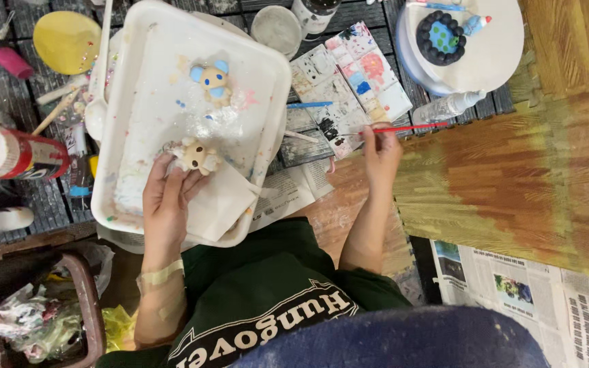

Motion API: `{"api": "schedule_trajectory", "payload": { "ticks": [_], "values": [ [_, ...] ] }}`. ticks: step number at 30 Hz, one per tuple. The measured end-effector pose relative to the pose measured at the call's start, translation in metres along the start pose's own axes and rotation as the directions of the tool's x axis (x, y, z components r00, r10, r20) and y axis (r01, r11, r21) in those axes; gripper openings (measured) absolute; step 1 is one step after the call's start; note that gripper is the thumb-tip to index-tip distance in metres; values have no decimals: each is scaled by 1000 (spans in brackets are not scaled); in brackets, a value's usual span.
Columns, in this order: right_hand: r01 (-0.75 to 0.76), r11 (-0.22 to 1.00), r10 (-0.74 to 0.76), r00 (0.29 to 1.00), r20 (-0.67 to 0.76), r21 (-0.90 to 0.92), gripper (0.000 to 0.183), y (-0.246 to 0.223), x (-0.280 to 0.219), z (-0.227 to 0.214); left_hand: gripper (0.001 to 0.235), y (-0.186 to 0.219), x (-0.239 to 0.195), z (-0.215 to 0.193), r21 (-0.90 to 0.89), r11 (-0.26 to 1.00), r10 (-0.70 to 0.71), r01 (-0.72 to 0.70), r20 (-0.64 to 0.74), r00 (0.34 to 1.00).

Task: The person paints a small figurine using a red paintbrush, applying black paint to the eyes and nose. They repeatedly dip the brush into a paint palette and carefully detail the figurine's face.

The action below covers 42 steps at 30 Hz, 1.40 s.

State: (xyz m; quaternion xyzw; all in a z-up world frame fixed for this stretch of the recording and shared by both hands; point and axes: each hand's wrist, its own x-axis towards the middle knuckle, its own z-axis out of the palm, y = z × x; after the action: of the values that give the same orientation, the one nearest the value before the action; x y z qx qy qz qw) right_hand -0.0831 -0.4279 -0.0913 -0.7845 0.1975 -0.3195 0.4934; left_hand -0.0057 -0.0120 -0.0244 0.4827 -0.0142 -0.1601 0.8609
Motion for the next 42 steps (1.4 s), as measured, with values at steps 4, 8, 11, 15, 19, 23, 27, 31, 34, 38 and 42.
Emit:
{"api": "schedule_trajectory", "payload": {
  "ticks": [4,8,11,15,19,23,27,31,34,38,42],
  "values": [
    [-17,997,17,1000,4,-70,12,-11,1,11,37,-3,4,-2,-14,1000,-14,14,-15,1000],
    [2,1000,-2,1000,7,-10,16,-17,4,13,39,-5,3,-5,-8,1000,-20,20,-31,999],
    [18,960,-11,1000,28,-280,22,-20,0,6,40,-6,3,-3,27,999,-23,24,-38,999],
    [67,945,-71,997,-1,-320,24,-23,-1,5,42,-7,4,-4,56,998,-40,43,-54,998],
    [74,939,-63,997,43,-334,22,-32,-4,4,44,-12,7,-11,-39,999,-39,38,-31,999],
    [41,954,-46,999,-10,-298,24,-44,-8,5,49,-11,10,-12,-81,997,-23,20,-37,999],
    [76,940,-84,996,-9,-333,22,-43,-7,9,55,-7,6,-11,-104,994,-32,27,-44,999],
    [87,944,-89,996,7,-318,21,-38,-5,10,57,-5,5,-9,-114,993,-48,41,-64,997],
    [68,945,-72,997,-1,-320,21,-39,-5,12,56,-4,5,-9,-95,994,-57,51,-67,996],
    [79,933,-80,997,14,-352,21,-44,-7,11,57,-5,7,-11,-91,994,-69,62,-72,995],
    [72,940,-86,996,-27,-334,21,-39,-10,8,59,-9,8,-14,-106,993,-55,49,-49,997]
  ]
}}
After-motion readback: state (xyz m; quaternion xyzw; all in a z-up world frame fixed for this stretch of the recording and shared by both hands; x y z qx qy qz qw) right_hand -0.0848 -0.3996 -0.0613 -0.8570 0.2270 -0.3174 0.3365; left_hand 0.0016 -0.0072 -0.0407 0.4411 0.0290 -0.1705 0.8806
